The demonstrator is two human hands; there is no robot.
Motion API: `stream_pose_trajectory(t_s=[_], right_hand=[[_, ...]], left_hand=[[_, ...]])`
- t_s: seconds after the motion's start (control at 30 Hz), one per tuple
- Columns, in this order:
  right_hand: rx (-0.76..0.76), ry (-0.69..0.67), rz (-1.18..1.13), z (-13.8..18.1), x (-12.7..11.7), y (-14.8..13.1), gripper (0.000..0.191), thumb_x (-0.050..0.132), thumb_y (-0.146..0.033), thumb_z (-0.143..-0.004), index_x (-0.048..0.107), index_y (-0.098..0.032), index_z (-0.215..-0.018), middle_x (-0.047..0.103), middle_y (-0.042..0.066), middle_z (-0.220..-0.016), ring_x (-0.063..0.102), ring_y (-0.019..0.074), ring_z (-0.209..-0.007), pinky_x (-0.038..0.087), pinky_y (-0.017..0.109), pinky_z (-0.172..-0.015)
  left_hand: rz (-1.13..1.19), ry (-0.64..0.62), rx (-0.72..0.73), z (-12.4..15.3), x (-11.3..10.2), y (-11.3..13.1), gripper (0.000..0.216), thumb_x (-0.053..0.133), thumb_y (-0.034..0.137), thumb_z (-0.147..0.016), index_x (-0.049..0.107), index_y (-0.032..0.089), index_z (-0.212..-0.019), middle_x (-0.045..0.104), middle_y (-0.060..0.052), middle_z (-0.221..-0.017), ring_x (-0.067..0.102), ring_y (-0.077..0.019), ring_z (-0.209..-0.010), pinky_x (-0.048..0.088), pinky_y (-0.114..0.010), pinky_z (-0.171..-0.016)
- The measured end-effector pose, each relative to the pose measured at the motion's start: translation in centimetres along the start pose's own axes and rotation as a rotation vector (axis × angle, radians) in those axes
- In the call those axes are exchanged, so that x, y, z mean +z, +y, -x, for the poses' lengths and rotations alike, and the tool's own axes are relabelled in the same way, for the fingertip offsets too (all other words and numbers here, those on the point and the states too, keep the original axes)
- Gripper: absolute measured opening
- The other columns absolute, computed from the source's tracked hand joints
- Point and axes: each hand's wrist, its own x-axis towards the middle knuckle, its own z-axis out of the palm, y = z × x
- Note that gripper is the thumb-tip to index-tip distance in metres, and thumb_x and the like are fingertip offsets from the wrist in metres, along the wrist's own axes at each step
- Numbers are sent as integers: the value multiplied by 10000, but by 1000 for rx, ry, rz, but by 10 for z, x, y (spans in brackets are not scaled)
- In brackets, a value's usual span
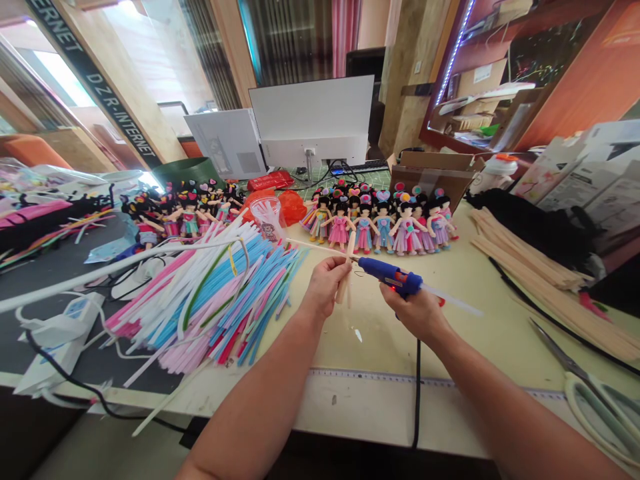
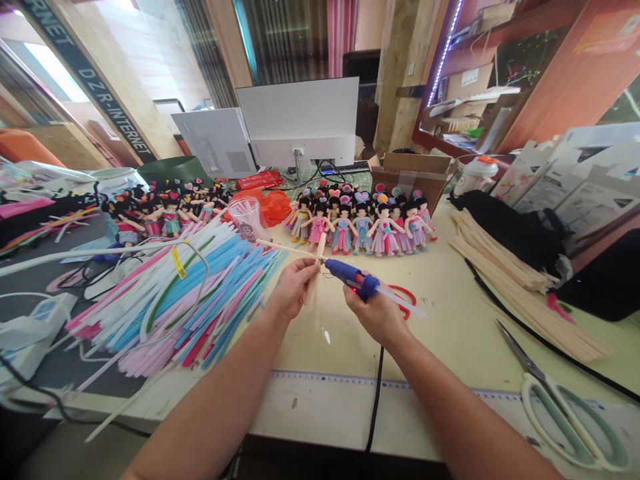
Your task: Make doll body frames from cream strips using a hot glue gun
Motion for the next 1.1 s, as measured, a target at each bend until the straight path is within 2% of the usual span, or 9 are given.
stream_pose_trajectory(t_s=[0.3, 0.5, 0.73, 0.83, 0.9, 0.97, 1.03, 1.1], right_hand=[[49, -11, 36, 1, -3, -9, 223, 548, -420, -743, 561, -203, -695, 413, -52, -426, 424, 121, -398, 327, 253, -405], [96, -41, 54, 1, -4, -8, 256, 546, -439, -744, 525, -215, -623, 396, -44, -411, 395, 117, -377, 299, 261, -380], [237, -62, -61, 1, -7, -12, 286, 586, -423, -700, 448, -225, -547, 378, -38, -442, 357, 101, -384, 300, 258, -365], [264, -63, -158, -1, -21, -9, 295, 602, -449, -687, 469, -219, -558, 392, -34, -461, 365, 99, -399, 313, 251, -363], [245, -4, -171, -3, -35, -1, 292, 609, -456, -687, 486, -214, -581, 408, -34, -479, 378, 98, -417, 324, 242, -372], [249, 102, -130, -6, -52, 13, 305, 608, -458, -694, 475, -209, -580, 420, -33, -491, 386, 92, -427, 326, 231, -380], [323, 187, -52, -8, -70, 32, 298, 596, -463, -708, 499, -202, -602, 449, -26, -497, 410, 99, -428, 327, 229, -376], [391, 208, 33, -8, -87, 53, 289, 576, -457, -722, 508, -199, -609, 466, -17, -484, 437, 114, -425, 348, 241, -385]], left_hand=[[-5, 4, 7, 0, -1, 0, 257, 789, 269, -575, 633, 136, -729, 598, 11, -646, 525, -91, -587, 417, -220, -592], [-10, 3, 10, 0, 0, 0, 286, 798, 297, -549, 627, 146, -722, 598, 12, -655, 527, -97, -599, 423, -237, -616], [-4, 27, 35, -5, -5, -2, 251, 774, 262, -556, 632, 149, -730, 610, 9, -673, 541, -104, -622, 427, -241, -629], [2, 51, 31, -9, -8, -1, 226, 757, 232, -548, 631, 152, -718, 603, 17, -660, 535, -94, -607, 418, -227, -605], [14, 58, 23, -10, -10, 0, 228, 754, 221, -536, 633, 154, -718, 602, 22, -655, 533, -89, -598, 412, -217, -589], [29, 68, 28, -10, -10, 1, 244, 759, 214, -515, 635, 154, -716, 589, 34, -639, 517, -76, -580, 400, -203, -571], [33, 62, 17, -10, -8, 2, 260, 766, 214, -492, 637, 151, -709, 583, 38, -628, 501, -69, -563, 386, -196, -550], [31, 47, 8, -8, -6, 2, 272, 776, 214, -473, 639, 149, -699, 575, 43, -614, 482, -61, -552, 370, -187, -534]])
